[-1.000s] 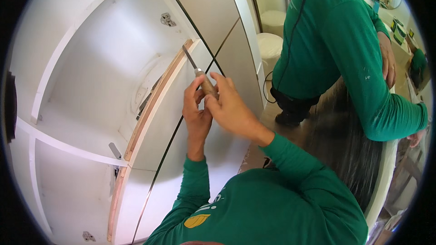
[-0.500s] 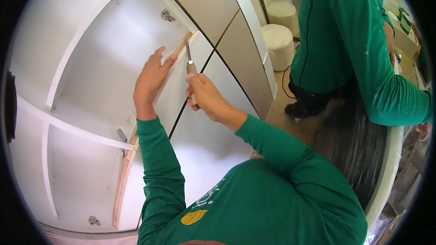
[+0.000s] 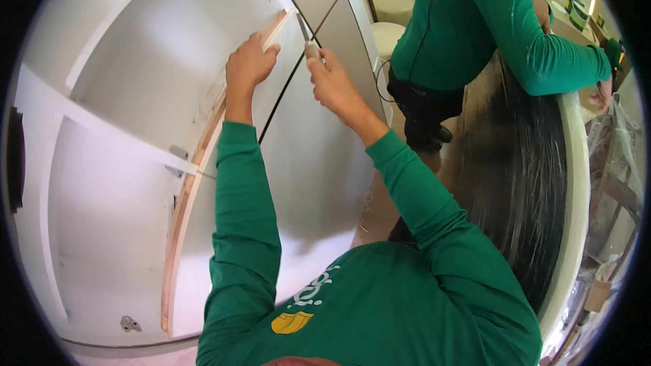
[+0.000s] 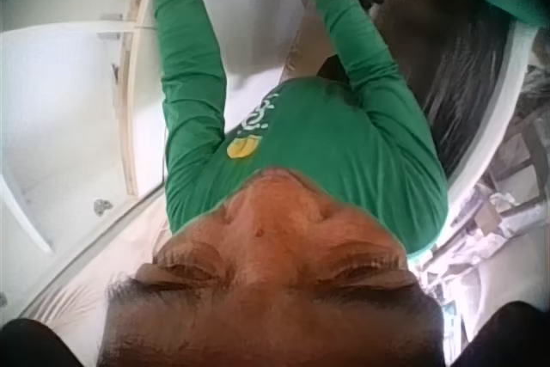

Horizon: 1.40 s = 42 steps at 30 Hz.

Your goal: The person uses a chisel to scrape and carve a wooden edge on the interior of a white cabinet.

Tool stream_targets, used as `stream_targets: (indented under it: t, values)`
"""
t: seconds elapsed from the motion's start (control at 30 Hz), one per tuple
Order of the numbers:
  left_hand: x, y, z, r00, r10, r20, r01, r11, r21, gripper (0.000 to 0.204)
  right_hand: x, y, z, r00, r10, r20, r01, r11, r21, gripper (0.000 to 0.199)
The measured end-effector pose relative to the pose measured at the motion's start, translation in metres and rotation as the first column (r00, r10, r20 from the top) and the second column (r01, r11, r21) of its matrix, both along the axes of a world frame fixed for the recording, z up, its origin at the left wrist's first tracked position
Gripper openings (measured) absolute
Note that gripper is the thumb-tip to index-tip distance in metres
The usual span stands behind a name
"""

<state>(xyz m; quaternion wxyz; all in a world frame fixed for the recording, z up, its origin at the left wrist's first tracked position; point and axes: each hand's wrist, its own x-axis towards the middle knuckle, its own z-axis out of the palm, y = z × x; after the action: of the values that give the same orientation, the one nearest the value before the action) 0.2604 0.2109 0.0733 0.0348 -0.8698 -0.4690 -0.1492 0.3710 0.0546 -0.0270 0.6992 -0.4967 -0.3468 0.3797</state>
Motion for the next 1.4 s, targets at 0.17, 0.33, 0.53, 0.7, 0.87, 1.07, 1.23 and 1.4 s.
stream_targets:
  t: [0.17,0.33,0.53,0.7,0.87,1.07,1.23,1.4]
  values:
    - [-0.005,0.037,0.0,0.995,-0.085,0.05,0.092,0.984,-0.15,0.072,-0.016,-0.013,0.006,0.98,-0.13,0.15,0.126,0.991,0.039,0.055]
    - [-0.022,0.104,0.024,0.979,-0.159,0.128,0.203,0.828,-0.522,0.097,-0.038,0.014,0.043,1.0,-0.028,-0.005,0.028,1.0,-0.002,0.055]
    - [-0.023,0.067,0.018,0.857,-0.13,0.499,0.488,0.519,-0.702,0.108,-0.055,0.046,0.028,0.89,-0.26,0.375,0.235,0.966,0.11,0.053]
    - [-0.017,0.066,0.0,0.843,-0.121,0.523,0.486,0.587,-0.647,0.087,-0.074,0.025,0.048,0.959,-0.131,0.25,0.146,0.988,-0.044,0.065]
    - [-0.014,0.101,-0.001,0.814,-0.223,0.537,0.556,0.568,-0.607,0.063,-0.1,0.056,0.033,0.945,-0.278,0.17,0.261,0.958,0.115,0.07]
    - [-0.011,0.082,0.005,0.796,0.024,0.605,0.53,0.457,-0.715,0.045,-0.126,0.063,0.055,0.892,-0.329,0.31,0.332,0.942,0.043,0.069]
    - [-0.012,0.062,0.016,0.802,0.047,0.596,0.508,0.472,-0.721,0.046,-0.136,0.062,0.067,0.876,-0.366,0.314,0.376,0.926,0.031,0.064]
    - [-0.005,0.08,0.017,0.791,0.049,0.61,0.531,0.439,-0.724,0.052,-0.141,0.069,0.076,0.873,-0.393,0.289,0.402,0.915,0.03,0.063]
